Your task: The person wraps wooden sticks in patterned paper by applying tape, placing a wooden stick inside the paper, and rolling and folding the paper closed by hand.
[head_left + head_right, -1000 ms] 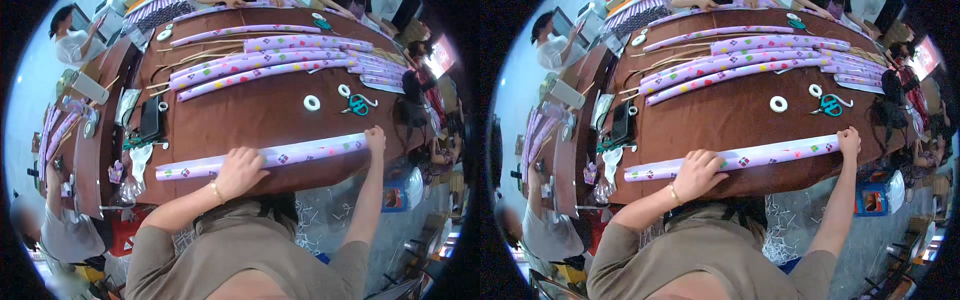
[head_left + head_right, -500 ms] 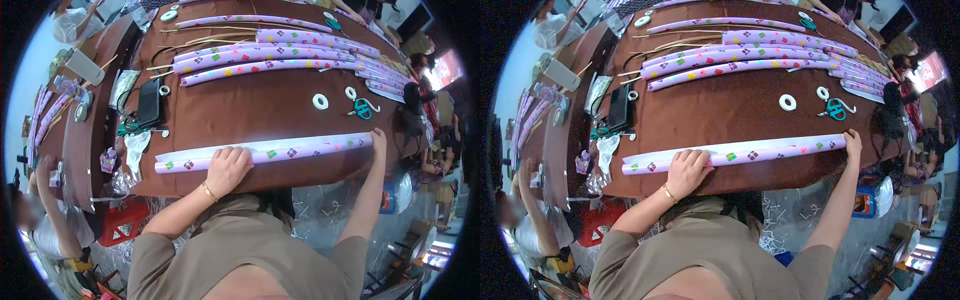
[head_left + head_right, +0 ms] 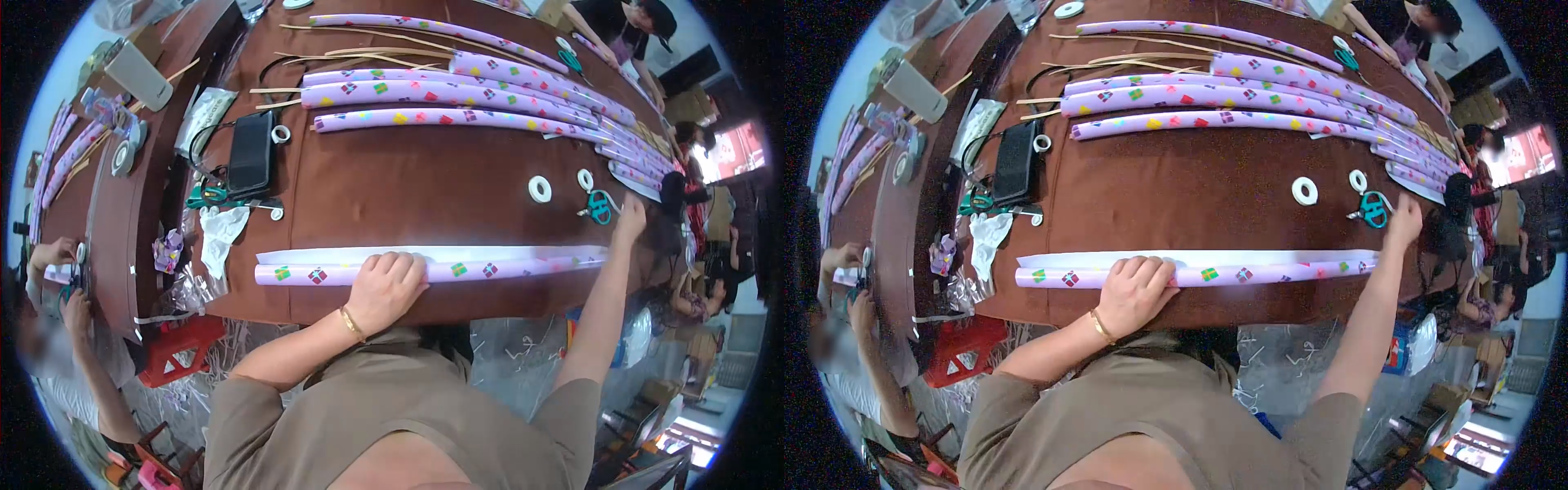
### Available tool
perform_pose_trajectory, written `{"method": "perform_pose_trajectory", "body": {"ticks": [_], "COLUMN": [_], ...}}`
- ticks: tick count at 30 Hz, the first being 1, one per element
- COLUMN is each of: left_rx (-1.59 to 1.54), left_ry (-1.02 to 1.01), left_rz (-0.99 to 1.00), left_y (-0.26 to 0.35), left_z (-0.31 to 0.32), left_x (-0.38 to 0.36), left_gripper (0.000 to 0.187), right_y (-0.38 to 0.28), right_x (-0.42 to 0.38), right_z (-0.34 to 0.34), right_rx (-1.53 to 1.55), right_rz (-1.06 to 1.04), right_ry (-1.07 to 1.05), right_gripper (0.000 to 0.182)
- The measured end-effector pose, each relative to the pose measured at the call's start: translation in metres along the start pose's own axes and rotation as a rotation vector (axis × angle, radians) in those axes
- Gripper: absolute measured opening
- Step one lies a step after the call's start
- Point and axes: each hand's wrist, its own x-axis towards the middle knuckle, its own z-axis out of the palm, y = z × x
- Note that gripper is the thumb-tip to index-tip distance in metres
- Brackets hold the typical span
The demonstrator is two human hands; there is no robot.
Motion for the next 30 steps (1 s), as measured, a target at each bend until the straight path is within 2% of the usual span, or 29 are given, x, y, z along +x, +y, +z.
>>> {"method": "perform_pose_trajectory", "body": {"ticks": [1, 2, 4, 5, 6, 8, 10, 12, 13, 15, 19, 20, 22, 24, 26, 30], "left_rx": [-0.001, -0.003, -0.004, -0.006, -0.006, -0.006, -0.026, -0.007, -0.005, -0.008, 0.005, 0.006, -0.006, -0.016, -0.027, -0.035], "left_ry": [-0.005, -0.01, 0.0, -0.002, -0.005, -0.024, -0.023, -0.04, -0.044, -0.049, -0.053, -0.056, -0.055, -0.053, -0.053, -0.025], "left_rz": [0.001, 0.002, -0.011, -0.006, -0.002, -0.017, -0.002, -0.017, -0.015, -0.007, 0.004, -0.003, 0.003, 0.001, 0.0, 0.003], "left_y": [0.0, 0.0, -0.001, 0.0, -0.001, -0.003, -0.004, -0.004, -0.004, -0.005, -0.007, -0.007, -0.007, -0.008, -0.008, -0.009], "left_z": [-0.001, -0.001, 0.0, 0.0, -0.001, 0.001, 0.001, 0.001, 0.002, 0.0, 0.0, 0.0, 0.001, 0.0, 0.001, 0.0], "left_x": [0.0, 0.0, 0.0, 0.0, 0.0, -0.002, -0.002, -0.004, -0.005, -0.004, -0.005, -0.005, -0.006, -0.005, -0.005, -0.004], "left_gripper": [0.033, 0.033, 0.033, 0.034, 0.034, 0.036, 0.038, 0.038, 0.037, 0.036, 0.035, 0.035, 0.036, 0.036, 0.036, 0.035], "right_y": [-0.049, -0.084, -0.126, -0.165, -0.182, -0.236, -0.277, -0.3, -0.307, -0.315, -0.324, -0.327, -0.337, -0.331, -0.319, -0.319], "right_x": [-0.014, -0.021, -0.032, -0.053, -0.061, -0.093, -0.121, -0.137, -0.142, -0.152, -0.163, -0.165, -0.168, -0.17, -0.17, -0.165], "right_z": [0.023, 0.051, 0.116, 0.14, 0.174, 0.222, 0.26, 0.3, 0.318, 0.349, 0.383, 0.385, 0.381, 0.384, 0.392, 0.399], "right_rx": [-0.205, -0.196, -0.121, -0.089, 0.075, 0.013, -0.028, -0.124, -0.121, -0.306, -0.407, -0.403, -0.649, -0.665, -0.474, -0.528], "right_rz": [-0.196, -0.249, -0.524, -0.586, -0.613, -0.864, -0.966, -0.95, -0.955, -1.063, -1.072, -1.074, -0.945, -0.959, -1.082, -1.156], "right_ry": [-0.011, -0.093, -0.265, -0.349, -0.471, -0.506, -0.598, -0.771, -0.779, -0.651, -0.589, -0.596, -0.767, -0.775, -0.553, -0.588], "right_gripper": [0.036, 0.034, 0.029, 0.026, 0.023, 0.02, 0.02, 0.024, 0.024, 0.028, 0.028, 0.028, 0.027, 0.026, 0.026, 0.018]}}
